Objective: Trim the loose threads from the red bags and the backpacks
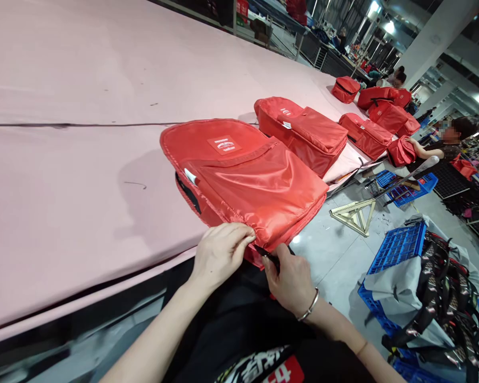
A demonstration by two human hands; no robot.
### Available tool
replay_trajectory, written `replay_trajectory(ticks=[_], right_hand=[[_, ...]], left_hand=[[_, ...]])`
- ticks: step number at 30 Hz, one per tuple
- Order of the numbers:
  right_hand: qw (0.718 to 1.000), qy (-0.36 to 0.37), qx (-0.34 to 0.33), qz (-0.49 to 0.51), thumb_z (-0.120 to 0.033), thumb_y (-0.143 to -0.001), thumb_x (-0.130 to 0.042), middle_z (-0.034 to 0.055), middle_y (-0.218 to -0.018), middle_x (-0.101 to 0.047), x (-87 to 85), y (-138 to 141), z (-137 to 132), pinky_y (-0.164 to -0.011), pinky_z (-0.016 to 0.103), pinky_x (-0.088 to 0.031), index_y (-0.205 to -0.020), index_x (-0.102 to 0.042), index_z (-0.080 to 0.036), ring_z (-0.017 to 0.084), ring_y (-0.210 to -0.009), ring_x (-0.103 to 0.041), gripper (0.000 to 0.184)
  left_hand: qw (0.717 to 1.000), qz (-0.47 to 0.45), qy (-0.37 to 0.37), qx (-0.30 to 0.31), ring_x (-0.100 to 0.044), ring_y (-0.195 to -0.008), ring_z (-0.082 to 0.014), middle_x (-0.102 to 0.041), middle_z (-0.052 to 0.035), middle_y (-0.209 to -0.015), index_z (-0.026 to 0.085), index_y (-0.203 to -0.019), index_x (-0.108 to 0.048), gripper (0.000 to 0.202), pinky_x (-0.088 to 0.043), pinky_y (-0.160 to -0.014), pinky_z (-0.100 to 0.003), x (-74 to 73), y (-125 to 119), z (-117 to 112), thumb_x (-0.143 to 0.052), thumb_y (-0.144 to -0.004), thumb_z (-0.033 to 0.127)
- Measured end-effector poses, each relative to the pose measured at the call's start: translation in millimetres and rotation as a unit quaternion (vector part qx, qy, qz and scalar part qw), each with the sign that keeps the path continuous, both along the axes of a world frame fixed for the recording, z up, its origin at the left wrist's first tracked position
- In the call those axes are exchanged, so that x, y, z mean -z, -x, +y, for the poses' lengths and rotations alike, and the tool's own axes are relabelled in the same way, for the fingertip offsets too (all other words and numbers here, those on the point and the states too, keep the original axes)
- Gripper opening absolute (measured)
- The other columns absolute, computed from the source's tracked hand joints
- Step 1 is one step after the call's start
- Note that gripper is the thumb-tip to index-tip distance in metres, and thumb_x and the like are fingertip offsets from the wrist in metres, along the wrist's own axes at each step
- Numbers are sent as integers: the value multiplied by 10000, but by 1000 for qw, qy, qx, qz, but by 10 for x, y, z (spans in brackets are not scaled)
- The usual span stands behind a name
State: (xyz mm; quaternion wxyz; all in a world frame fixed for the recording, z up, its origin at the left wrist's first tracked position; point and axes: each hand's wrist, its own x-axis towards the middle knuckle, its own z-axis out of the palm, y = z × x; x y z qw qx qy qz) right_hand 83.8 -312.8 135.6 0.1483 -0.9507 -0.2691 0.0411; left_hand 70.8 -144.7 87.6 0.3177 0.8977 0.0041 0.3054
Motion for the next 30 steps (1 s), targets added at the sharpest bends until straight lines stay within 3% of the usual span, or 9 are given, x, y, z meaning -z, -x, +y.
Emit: replay_trajectory(ticks=[9, 17, 20, 22, 25, 27, 30], right_hand=[[999, 29, -11, -17, -357, -895, -447, 33, -686, -679, -59, -35, -8, -481, 262, -226, -910, -520, -183, 194, -594, -642, 189], [999, 14, -32, -19, -345, -883, -445, 18, -706, -674, -39, -89, -18, -487, 260, -241, -915, -535, -193, 180, -573, -622, 179], [998, -47, -39, 3, -329, -878, -445, 2, -685, -646, -4, -115, -56, -507, 242, -285, -879, -547, -192, 144, -560, -586, 171], [991, -122, -44, 36, -337, -873, -454, -7, -676, -619, 8, -130, -108, -535, 227, -328, -846, -555, -188, 120, -566, -553, 183], [960, -250, -44, 118, -371, -843, -511, -25, -659, -565, 25, -145, -218, -560, 208, -368, -815, -559, -180, 89, -567, -490, 199], [924, -318, -41, 209, -401, -818, -551, -33, -655, -528, 57, -144, -287, -548, 200, -370, -803, -555, -174, 76, -564, -449, 227], [848, -385, -21, 365, -489, -793, -572, -40, -620, -461, 137, -116, -340, -481, 190, -322, -814, -574, -163, 59, -520, -375, 326]], left_hand=[[1000, -3, 26, -7, -608, -770, -192, -679, -36, -796, 214, -789, -635, 270, -412, -713, -315, 29, 11, -15, -451, -874, 393], [995, 23, 102, -1, -594, -786, -194, -667, -44, -802, 207, -754, -633, 261, -424, -739, -319, 20, -5, -43, -481, -841, 401], [980, 24, 198, 0, -579, -767, -182, -644, -34, -792, 205, -722, -617, 236, -434, -756, -308, -15, 30, -70, -525, -816, 402], [949, 14, 316, -1, -566, -743, -173, -623, -25, -780, 205, -728, -606, 210, -443, -745, -297, -5, 91, -89, -569, -788, 403], [880, -17, 474, -9, -540, -697, -164, -583, -20, -698, 196, -626, -547, 296, -447, -700, -290, 88, 225, -135, -565, -793, 440], [852, 2, 522, -28, -532, -664, -156, -570, -22, -645, 187, -560, -511, 374, -451, -670, -283, 183, 303, -193, -570, -791, 476], [818, 83, 566, -55, -574, -648, -148, -634, -30, -728, 166, -752, -626, 324, -486, -655, -279, 298, 353, -314, -677, -708, 482]])
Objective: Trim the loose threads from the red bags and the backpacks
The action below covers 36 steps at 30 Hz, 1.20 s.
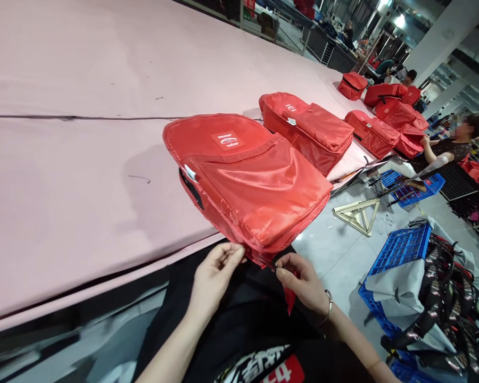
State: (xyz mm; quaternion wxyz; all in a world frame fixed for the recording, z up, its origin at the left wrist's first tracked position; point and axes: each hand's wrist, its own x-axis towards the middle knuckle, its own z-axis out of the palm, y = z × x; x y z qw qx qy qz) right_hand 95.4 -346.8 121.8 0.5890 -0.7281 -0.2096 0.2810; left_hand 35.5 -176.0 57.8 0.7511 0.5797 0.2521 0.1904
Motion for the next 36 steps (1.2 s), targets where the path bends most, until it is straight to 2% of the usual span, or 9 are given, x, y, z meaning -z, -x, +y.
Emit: replay_trajectory(ticks=[2, 4, 7, 10, 16, 23, 29, 36], right_hand=[[996, -32, -2, 82, -550, -787, -560, -56, -552, -385, 59, 33, 3, -439, 188, -265, -823, -605, -151, 49, -470, -309, 403], [992, -45, -2, 120, -589, -793, -532, -70, -494, -319, 112, 67, 22, -419, 191, -220, -797, -628, -137, 44, -437, -261, 461], [991, -45, 3, 127, -585, -800, -531, -74, -476, -304, 183, 93, 50, -425, 194, -202, -771, -632, -128, 41, -433, -260, 469], [993, -32, 21, 108, -542, -799, -560, -65, -517, -341, 241, 90, 77, -452, 195, -232, -790, -627, -133, 45, -463, -301, 414], [997, -2, 50, 60, -510, -788, -572, -42, -570, -421, 294, 96, 177, -485, 197, -273, -749, -617, -144, 58, -511, -340, 371], [994, 68, 76, -36, -416, -843, -496, -29, -597, -473, 255, 153, 238, -562, 221, -309, -746, -632, -146, 81, -556, -395, 319], [992, 95, 75, -42, -403, -844, -489, -22, -611, -501, 187, 159, 259, -549, 221, -299, -770, -644, -136, 87, -558, -405, 318], [991, 107, 64, -50, -406, -849, -482, -24, -603, -518, 195, 136, 247, -547, 223, -299, -775, -660, -146, 87, -548, -405, 323]], left_hand=[[999, 23, 39, 12, -608, -654, -154, -670, -55, -807, 152, -887, -651, 401, -506, -645, -282, 28, -4, -77, -713, -671, 484], [997, 29, 66, 16, -626, -650, -164, -686, -77, -815, 140, -876, -664, 425, -515, -630, -283, 19, -17, -130, -722, -657, 499], [995, 34, 98, 2, -632, -636, -173, -696, -85, -797, 136, -849, -677, 437, -518, -611, -285, -23, -31, -157, -762, -608, 490], [993, 21, 112, -9, -626, -622, -166, -695, -77, -766, 139, -818, -684, 423, -512, -603, -274, -51, -46, -145, -782, -584, 477], [998, 2, 58, 7, -598, -594, -141, -647, -30, -654, 156, -743, -657, 398, -502, -613, -250, -70, -85, -116, -754, -607, 516], [1000, 15, 0, 18, -591, -578, -148, -633, -30, -632, 151, -744, -617, 415, -491, -612, -263, -103, -73, -134, -683, -658, 552], [999, 33, -16, 10, -577, -561, -151, -617, -27, -606, 161, -738, -597, 389, -478, -588, -263, -82, -61, -161, -659, -670, 538], [999, 32, -19, 9, -561, -557, -147, -601, -17, -591, 162, -735, -584, 337, -463, -594, -265, -78, -54, -166, -632, -697, 493]])
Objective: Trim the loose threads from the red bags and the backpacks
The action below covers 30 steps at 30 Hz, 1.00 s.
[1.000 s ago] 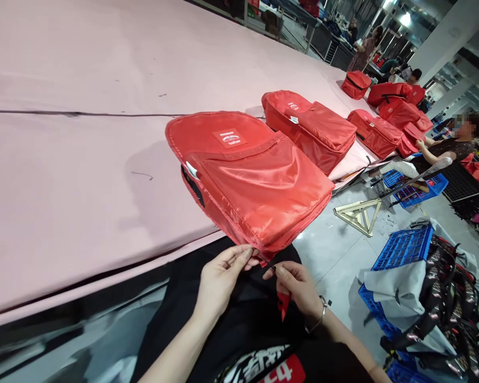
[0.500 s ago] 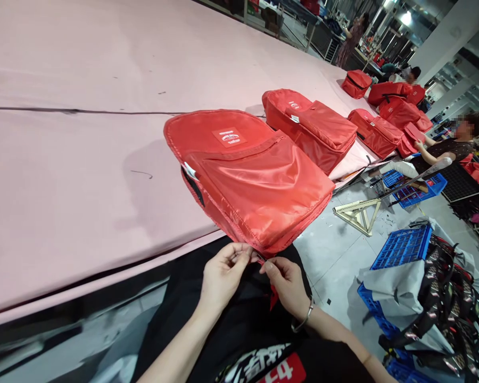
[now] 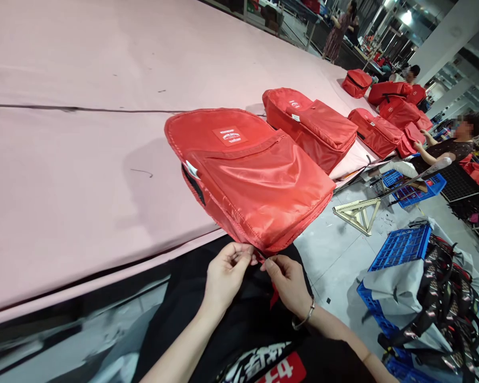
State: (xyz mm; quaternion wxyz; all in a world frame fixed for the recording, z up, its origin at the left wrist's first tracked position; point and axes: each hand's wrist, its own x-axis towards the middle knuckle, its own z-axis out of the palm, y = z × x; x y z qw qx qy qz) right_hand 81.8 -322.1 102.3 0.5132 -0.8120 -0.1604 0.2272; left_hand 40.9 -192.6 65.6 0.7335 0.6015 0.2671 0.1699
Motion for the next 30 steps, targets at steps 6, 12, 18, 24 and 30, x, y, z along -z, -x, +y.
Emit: replay_trajectory(ticks=[6, 12, 18, 24, 30], right_hand=[[1000, 12, 0, -6, -413, -841, -491, -14, -630, -542, 1, -10, -22, -555, 220, -308, -774, -666, -150, 94, -575, -426, 323], [1000, -7, 4, -7, -416, -845, -484, -19, -601, -511, 17, -15, 31, -553, 217, -312, -774, -655, -150, 95, -566, -416, 324], [999, -27, 23, -10, -381, -834, -496, -14, -635, -537, 71, -1, 51, -557, 215, -323, -755, -647, -151, 94, -574, -426, 286], [999, -53, 5, -1, -343, -829, -500, -20, -609, -518, 35, -19, 22, -557, 217, -318, -723, -643, -150, 87, -558, -417, 262], [995, -81, -55, 8, -399, -846, -522, -19, -627, -497, 24, 1, -87, -547, 217, -300, -778, -648, -151, 78, -563, -387, 287]], left_hand=[[1000, -5, 7, -2, -542, -550, -136, -583, -5, -575, 161, -723, -578, 298, -442, -587, -255, -4, -5, -2, -631, -696, 452], [1000, -10, 18, -3, -532, -528, -127, -578, -2, -567, 159, -724, -578, 309, -438, -569, -247, -5, -4, 2, -644, -677, 457], [1000, -2, 12, -4, -534, -534, -129, -577, -1, -571, 163, -722, -578, 295, -436, -576, -249, 2, -18, -25, -643, -684, 448], [1000, 1, 10, 12, -527, -540, -135, -567, 1, -567, 166, -734, -578, 259, -435, -583, -262, 48, 33, 2, -622, -709, 420], [992, -40, 53, -103, -587, -678, -135, -630, -25, -837, 166, -872, -579, 302, -470, -664, -258, 81, 72, 223, -664, -670, 373]])
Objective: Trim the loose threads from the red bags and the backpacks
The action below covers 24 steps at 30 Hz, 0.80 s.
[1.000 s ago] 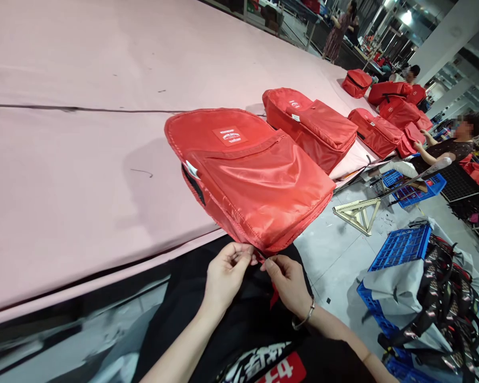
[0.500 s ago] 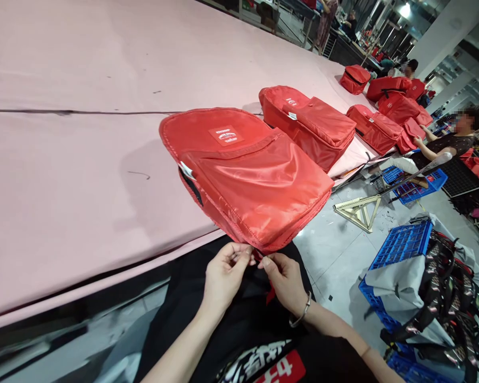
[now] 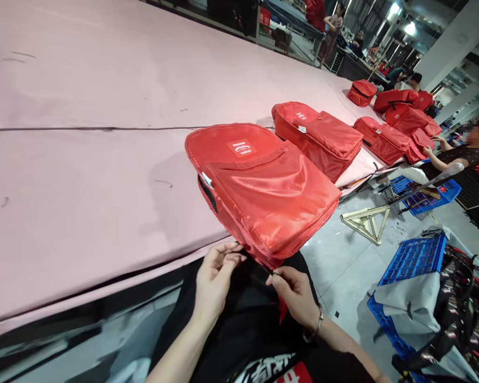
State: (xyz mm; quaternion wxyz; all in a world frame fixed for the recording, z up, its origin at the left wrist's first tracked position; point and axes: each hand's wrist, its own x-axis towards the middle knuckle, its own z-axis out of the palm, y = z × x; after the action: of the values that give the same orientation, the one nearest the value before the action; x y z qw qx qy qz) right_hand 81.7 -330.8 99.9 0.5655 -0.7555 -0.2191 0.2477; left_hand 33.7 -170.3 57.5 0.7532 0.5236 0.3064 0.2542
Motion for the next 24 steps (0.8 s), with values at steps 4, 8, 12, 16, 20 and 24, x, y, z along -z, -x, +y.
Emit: replay_trajectory(ticks=[4, 8, 12, 16, 20, 24], right_hand=[[999, -25, 20, -5, -440, -855, -520, -10, -643, -495, 73, -9, -56, -543, 222, -306, -804, -637, -153, 80, -569, -371, 314], [998, -63, 26, -1, -437, -879, -491, 6, -703, -520, 165, -16, -91, -514, 214, -314, -846, -615, -154, 72, -555, -352, 311], [992, -101, 67, -25, -432, -924, -404, 1, -699, -496, 267, -41, -124, -519, 211, -371, -943, -581, -174, 86, -561, -405, 314], [974, -75, 89, -196, -384, -938, -371, 51, -895, -601, 351, -165, -125, -723, 278, -483, -1097, -557, -216, 155, -791, -568, 297], [937, 4, 80, -340, -264, -819, -603, 38, -869, -656, 466, -314, -82, -668, 265, -510, -1049, -592, -236, 168, -758, -617, 231], [907, -31, 87, -411, -168, -783, -591, 25, -753, -655, 596, -387, -79, -538, 239, -501, -949, -650, -246, 153, -619, -613, 192]], left_hand=[[1000, 16, 0, 13, -575, -644, -110, -631, -31, -836, 152, -876, -567, 397, -461, -624, -230, -76, -165, 258, -645, -690, 493], [997, 55, 20, 47, -537, -553, -92, -554, 29, -649, 167, -739, -487, 477, -445, -553, -211, -182, -448, 517, -651, -638, 604], [994, 48, 46, 86, -477, -461, -82, -485, 61, -540, 184, -681, -403, 505, -401, -480, -198, -243, -586, 656, -684, -593, 594], [991, 20, 72, 109, -453, -455, -68, -506, 59, -534, 187, -707, -385, 464, -389, -491, -186, -228, -540, 654, -666, -623, 547], [993, -3, 72, 90, -439, -450, -72, -500, 67, -523, 192, -722, -379, 431, -391, -497, -198, -169, -485, 603, -635, -657, 532], [997, -22, 44, 57, -439, -447, -86, -497, 54, -494, 192, -670, -376, 438, -364, -465, -200, -138, -454, 544, -628, -662, 551]])
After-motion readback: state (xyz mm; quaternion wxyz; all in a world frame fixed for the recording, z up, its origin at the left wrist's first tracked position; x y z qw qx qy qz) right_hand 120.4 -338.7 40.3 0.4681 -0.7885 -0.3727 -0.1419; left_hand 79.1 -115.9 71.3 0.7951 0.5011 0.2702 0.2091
